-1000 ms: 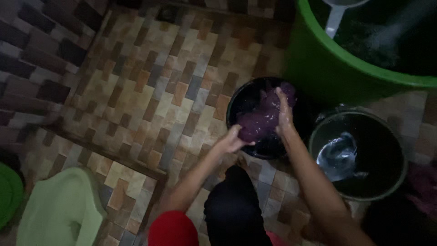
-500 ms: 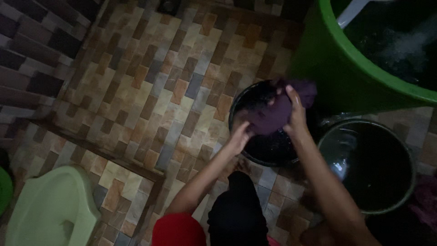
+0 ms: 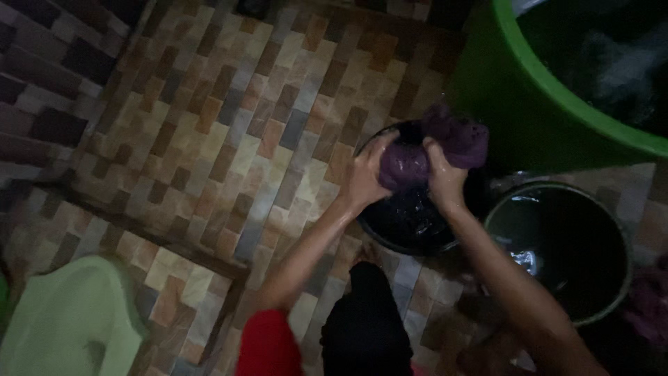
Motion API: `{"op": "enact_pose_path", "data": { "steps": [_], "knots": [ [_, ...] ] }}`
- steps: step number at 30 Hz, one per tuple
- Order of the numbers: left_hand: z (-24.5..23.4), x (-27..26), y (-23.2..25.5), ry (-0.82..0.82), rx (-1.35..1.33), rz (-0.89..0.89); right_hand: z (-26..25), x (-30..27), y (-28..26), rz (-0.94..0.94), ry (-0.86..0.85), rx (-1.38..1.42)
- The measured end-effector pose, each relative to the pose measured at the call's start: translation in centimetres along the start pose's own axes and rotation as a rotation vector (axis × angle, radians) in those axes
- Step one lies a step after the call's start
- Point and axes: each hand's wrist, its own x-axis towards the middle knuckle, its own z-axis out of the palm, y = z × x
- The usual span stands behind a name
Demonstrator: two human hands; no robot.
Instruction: The person fills buckets with water from a tap using a plastic scoop, then submerges and scrubs clothes in the buckets by hand.
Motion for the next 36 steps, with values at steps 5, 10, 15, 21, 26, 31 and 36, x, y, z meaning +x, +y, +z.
{"op": "enact_pose_path", "data": {
  "steps": [5,10,15,21,26,31,36],
  "knots": [
    [2.5,0.0,-0.3,-0.381,-0.239,-0.261,-4.1,4.2,0.4,-0.314,-0.551,-0.43],
    [7.2,-2.8,-1.7,-0.941,-1.901,-0.522,-2.0,4.9,1.7,0.131,-0.503,0.037],
    [8.0,-3.2,-4.0,-0.734,-1.675,-0.732,-0.8,4.0,0.7,0.412,-0.36,0.053],
    [8.9,-4.3,-5.3,-0.808,-0.669,-0.647,-0.9,4.0,-0.7,0.713,-0.275,-0.126],
    [9.4,-4.2,-7.0,-0.439,-1.542,-0.885,-3.4,4.8,3.9,0.783,-0.728,0.386],
    [12.4,-1.6,-9.0,-0.043,-1.465,-0.632,-4.5,2.7,9.3,1.111,-0.806,0.997],
    [11.1,-0.1,-9.7,0.318,-1.03,-0.479,-5.6,1.2,7.1,0.906,-0.692,0.379]
  ]
}}
